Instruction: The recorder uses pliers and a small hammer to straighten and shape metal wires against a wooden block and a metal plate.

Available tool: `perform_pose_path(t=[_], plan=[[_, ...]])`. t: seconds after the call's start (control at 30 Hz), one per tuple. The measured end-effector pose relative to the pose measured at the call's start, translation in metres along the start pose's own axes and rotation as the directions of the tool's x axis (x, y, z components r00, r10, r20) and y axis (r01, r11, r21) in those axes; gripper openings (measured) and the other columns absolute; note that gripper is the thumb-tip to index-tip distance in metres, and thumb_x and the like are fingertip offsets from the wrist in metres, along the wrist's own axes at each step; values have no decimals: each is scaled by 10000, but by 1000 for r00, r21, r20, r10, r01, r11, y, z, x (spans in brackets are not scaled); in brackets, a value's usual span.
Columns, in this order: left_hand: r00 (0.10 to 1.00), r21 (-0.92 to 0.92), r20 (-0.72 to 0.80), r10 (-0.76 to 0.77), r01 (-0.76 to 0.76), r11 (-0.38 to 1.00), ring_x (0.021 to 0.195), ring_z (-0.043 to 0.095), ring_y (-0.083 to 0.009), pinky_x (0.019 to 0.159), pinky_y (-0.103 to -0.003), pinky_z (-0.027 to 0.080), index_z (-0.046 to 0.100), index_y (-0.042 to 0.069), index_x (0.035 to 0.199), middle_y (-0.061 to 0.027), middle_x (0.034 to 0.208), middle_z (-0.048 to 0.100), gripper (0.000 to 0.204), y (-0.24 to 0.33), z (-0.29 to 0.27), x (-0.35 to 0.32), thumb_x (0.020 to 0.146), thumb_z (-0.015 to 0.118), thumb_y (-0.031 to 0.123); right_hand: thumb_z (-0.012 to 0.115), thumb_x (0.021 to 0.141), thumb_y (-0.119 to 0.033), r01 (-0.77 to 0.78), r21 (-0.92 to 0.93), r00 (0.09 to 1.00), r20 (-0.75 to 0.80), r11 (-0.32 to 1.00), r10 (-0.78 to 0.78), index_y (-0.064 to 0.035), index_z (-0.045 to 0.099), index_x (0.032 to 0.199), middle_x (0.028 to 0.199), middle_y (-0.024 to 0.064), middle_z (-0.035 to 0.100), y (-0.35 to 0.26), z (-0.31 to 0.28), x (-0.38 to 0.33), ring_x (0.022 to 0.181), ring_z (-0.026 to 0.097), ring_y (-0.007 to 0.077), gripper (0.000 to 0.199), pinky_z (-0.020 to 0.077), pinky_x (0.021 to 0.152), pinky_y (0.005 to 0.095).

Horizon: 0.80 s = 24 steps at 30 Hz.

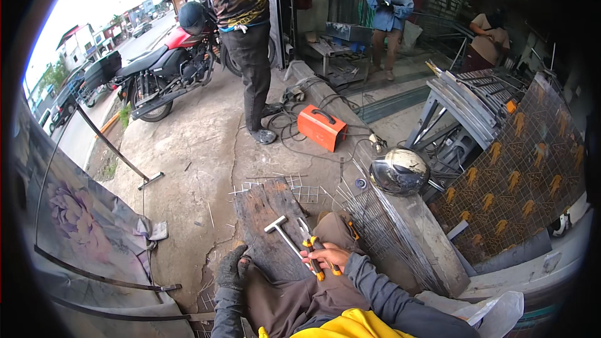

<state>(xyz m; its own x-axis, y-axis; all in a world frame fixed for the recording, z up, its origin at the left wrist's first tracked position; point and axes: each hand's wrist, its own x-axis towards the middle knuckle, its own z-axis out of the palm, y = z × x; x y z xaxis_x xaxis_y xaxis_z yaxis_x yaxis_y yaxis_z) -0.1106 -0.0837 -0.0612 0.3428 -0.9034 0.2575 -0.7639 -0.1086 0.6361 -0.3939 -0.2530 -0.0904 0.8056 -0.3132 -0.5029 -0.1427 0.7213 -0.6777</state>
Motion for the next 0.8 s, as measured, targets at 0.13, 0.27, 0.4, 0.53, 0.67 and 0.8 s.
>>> perform_pose_path(t=[0.13,0.27,0.4,0.53,0.67,0.8], plan=[[994,63,105,-13,6,998,1015,610,-393,872,-462,479,629,130,1210,-188,1099,653,442,10,-21,14,911,546,445,586,916,-190,-25,-24,1000,4,999,25,-24,330,1422,1366,115,507,-2,0,-1,1217,531,233,591,484,942,403],[948,102,234,-216,197,975,968,643,-383,835,-463,493,671,148,1141,-200,999,677,439,28,-39,23,921,521,496,577,916,-185,-13,-65,999,-30,998,11,-2,365,1397,1351,103,531,-2,4,-4,1215,533,231,556,482,950,408],[871,185,384,-306,252,950,913,649,-382,791,-431,512,651,74,1128,-215,946,671,397,31,-57,29,947,525,405,574,918,-190,6,-50,1000,-30,999,-7,12,397,1378,1349,91,540,-3,4,-6,1212,538,227,532,476,963,398],[690,156,598,-408,399,904,899,662,-329,806,-423,510,625,41,1161,-199,907,681,341,11,-49,24,925,582,283,572,920,-191,-17,-31,1000,-18,999,17,9,404,1376,1341,90,545,-3,3,-5,1201,546,223,526,478,961,397],[746,-90,665,-29,118,989,1006,613,-222,867,-371,485,571,20,1210,-160,1082,636,351,-10,-12,10,918,594,213,568,923,-193,-33,-28,999,-30,999,33,1,412,1373,1324,84,557,-3,4,-4,1173,560,216,515,484,947,385],[699,-480,689,-191,637,603,1020,569,-198,924,-324,454,555,20,1208,-103,1081,594,348,-10,20,4,954,537,257,567,923,-186,-22,-23,1000,-21,999,21,2,405,1373,1308,90,564,-4,3,-4,1159,567,215,514,492,925,372]])
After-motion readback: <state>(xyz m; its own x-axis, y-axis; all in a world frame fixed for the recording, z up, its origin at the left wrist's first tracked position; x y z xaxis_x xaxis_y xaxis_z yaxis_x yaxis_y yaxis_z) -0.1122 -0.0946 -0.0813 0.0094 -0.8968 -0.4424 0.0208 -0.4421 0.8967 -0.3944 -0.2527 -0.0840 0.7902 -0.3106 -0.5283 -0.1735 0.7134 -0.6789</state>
